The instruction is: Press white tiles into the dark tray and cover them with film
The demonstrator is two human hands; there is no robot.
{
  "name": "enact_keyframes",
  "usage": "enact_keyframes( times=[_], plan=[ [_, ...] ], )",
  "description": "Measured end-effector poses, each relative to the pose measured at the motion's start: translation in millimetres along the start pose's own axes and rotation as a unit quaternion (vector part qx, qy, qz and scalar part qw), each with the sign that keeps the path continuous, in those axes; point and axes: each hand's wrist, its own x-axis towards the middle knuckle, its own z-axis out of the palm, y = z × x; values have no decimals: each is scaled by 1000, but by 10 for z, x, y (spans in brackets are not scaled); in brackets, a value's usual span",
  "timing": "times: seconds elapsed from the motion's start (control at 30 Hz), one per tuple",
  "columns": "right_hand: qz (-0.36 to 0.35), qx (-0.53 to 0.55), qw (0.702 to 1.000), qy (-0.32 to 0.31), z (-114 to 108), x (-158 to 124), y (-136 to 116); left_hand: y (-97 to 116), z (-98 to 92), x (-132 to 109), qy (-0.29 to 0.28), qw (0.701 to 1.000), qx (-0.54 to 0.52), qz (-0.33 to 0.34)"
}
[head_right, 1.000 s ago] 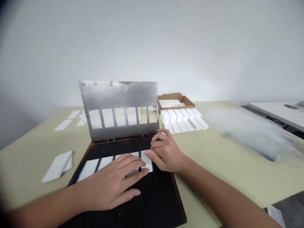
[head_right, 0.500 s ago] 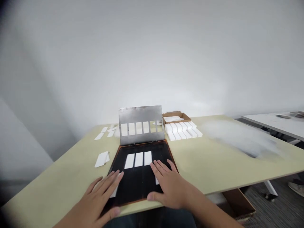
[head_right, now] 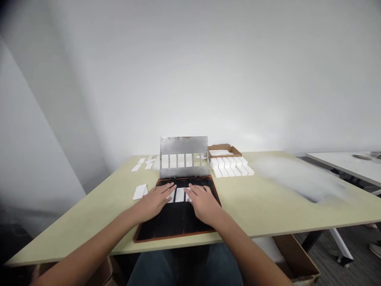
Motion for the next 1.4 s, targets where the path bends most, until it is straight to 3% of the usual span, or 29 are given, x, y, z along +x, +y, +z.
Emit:
enact_keyframes(
  times=[0.07,0.17,0.37,0.47,0.57,0.7,0.8,0.93,1.03,1.17,1.23,1.3,1.4],
  plan=[
    [14,12,1000,-23,36,291,36,-68,1,161,-34,999,-10,8],
    [13,37,997,-63,119,358,11,-16,17,16,-62,998,-16,10],
    [-19,83,991,-99,226,-369,-259,520,202,-933,-48,999,-21,15],
    [-31,71,995,-60,309,-673,-414,697,211,-1149,-19,999,-28,12],
    [-31,45,998,-30,331,-819,-534,644,67,-895,5,999,-44,2],
    [-33,70,997,-17,138,-882,-632,371,-109,-69,20,997,-74,-15],
    [-31,89,995,17,-60,-914,-639,209,-48,393,-9,995,-95,-22],
    [-4,102,992,70,-276,-842,-519,153,178,476,-59,991,-117,-32],
    [14,109,992,67,-368,-495,-377,135,240,368,-52,988,-134,-63],
    [24,105,993,44,-256,285,-220,102,101,108,17,977,-141,-156],
    [18,106,994,1,-121,600,-197,118,-9,-172,53,969,-143,-197],
    [10,105,993,-54,12,742,-218,168,-103,-563,74,963,-142,-219],
    [-8,103,987,-120,143,586,-325,287,-179,-1219,91,959,-132,-233]
  ],
)
